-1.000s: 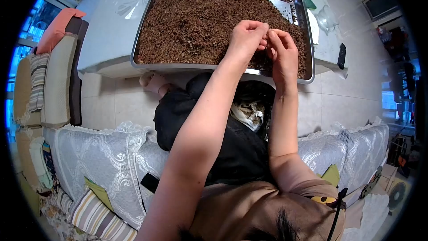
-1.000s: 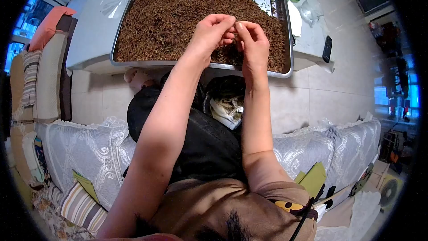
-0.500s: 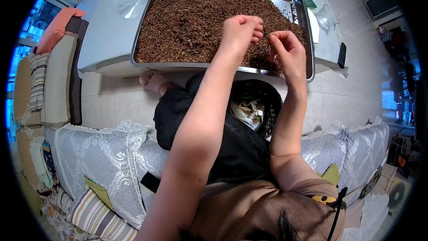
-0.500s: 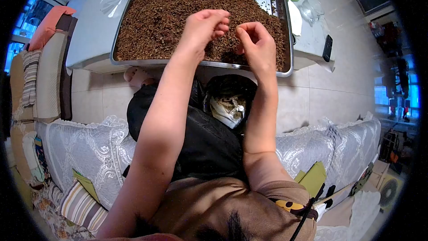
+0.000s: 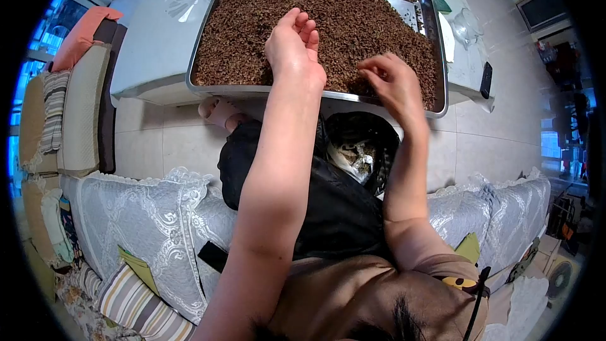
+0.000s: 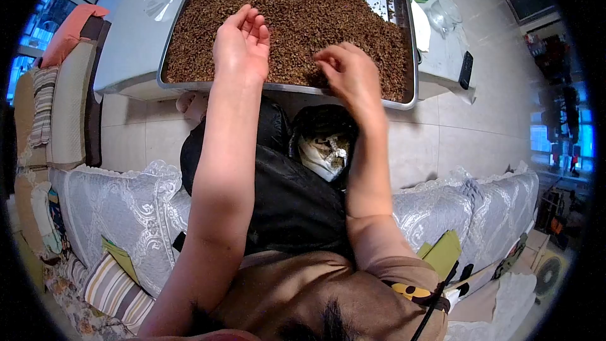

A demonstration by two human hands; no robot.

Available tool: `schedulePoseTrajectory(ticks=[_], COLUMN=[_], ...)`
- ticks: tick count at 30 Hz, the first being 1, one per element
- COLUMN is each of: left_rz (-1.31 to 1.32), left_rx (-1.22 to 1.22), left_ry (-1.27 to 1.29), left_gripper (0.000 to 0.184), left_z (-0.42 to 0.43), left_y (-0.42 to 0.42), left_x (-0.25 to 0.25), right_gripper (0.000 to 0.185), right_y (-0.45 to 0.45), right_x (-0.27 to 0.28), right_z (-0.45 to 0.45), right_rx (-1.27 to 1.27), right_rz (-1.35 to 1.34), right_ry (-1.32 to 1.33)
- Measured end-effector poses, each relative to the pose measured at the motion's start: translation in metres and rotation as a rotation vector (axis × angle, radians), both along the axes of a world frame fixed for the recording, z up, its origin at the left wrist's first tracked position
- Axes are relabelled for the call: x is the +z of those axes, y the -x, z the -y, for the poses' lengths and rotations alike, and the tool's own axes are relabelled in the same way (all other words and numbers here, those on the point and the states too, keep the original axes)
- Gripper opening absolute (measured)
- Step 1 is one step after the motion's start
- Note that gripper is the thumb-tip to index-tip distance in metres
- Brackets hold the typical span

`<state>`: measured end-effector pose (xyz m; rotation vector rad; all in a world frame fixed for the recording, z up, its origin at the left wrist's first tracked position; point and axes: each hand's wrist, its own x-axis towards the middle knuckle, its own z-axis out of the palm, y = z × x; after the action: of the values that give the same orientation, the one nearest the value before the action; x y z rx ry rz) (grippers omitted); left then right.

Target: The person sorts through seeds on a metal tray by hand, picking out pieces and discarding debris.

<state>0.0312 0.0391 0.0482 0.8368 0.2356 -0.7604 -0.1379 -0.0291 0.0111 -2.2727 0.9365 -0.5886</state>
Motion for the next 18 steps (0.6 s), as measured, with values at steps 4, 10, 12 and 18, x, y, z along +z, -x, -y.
schedulePoseTrajectory(ticks=[4, 10, 12, 18], left_rz=[-0.010, -0.024, -0.023, 0.139], left_rx=[0.024, -0.002, -0.010, -0.226], left_ry=[0.001, 0.005, 0.007, -0.065], left_gripper=[0.015, 0.016, 0.017, 0.021], left_z=[-0.001, -0.001, 0.001, 0.009], left_y=[-0.004, -0.003, -0.002, 0.010], left_x=[-0.003, -0.002, -0.001, -0.011], right_gripper=[0.014, 0.007, 0.008, 0.014], right_y=[-0.042, -0.045, -0.038, -0.020], right_x=[-0.039, -0.044, -0.045, -0.039], right_z=[0.005, 0.008, 0.011, 0.022], right_rx=[-0.027, -0.121, -0.164, -0.218], right_rz=[0.031, 0.003, 0.072, 0.407], right_ry=[0.354, 0.390, 0.289, -0.216])
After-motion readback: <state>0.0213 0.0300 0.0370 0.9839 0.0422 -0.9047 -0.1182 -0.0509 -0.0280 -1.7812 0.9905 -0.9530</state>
